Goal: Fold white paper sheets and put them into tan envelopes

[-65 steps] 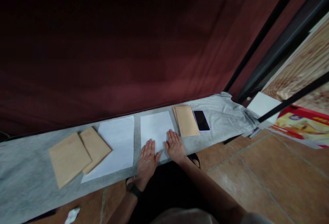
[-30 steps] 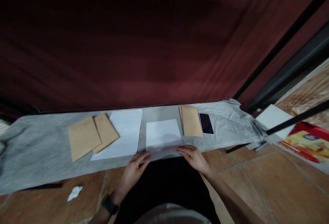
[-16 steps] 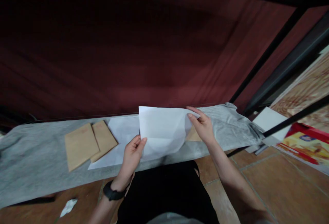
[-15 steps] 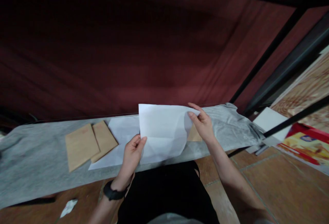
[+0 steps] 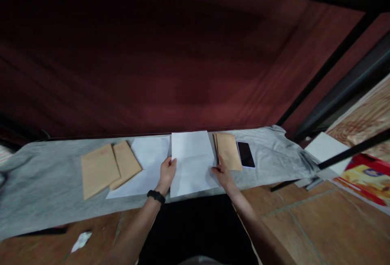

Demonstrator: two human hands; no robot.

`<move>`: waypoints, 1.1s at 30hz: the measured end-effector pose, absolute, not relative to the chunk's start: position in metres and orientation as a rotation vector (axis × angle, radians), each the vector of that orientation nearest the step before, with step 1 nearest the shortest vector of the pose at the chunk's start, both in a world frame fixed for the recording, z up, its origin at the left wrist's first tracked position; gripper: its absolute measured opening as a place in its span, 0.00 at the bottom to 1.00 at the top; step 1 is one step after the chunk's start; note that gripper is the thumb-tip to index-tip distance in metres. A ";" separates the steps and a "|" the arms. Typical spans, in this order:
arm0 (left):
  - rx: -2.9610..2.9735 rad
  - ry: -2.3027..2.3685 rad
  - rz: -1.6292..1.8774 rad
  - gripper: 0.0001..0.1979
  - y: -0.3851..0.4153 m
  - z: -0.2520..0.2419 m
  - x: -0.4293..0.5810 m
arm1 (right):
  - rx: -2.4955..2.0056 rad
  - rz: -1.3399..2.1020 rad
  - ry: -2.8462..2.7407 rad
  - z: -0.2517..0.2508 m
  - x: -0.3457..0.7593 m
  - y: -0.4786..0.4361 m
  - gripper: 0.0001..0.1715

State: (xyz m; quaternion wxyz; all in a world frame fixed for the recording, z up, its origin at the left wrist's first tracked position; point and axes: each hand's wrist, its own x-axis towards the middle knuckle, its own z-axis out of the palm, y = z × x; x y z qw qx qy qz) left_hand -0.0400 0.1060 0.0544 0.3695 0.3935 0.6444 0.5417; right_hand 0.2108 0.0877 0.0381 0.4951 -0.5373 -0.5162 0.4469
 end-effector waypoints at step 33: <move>2.242 1.793 0.809 0.24 0.065 0.029 0.001 | -1.263 0.207 -2.422 0.002 0.210 0.033 0.37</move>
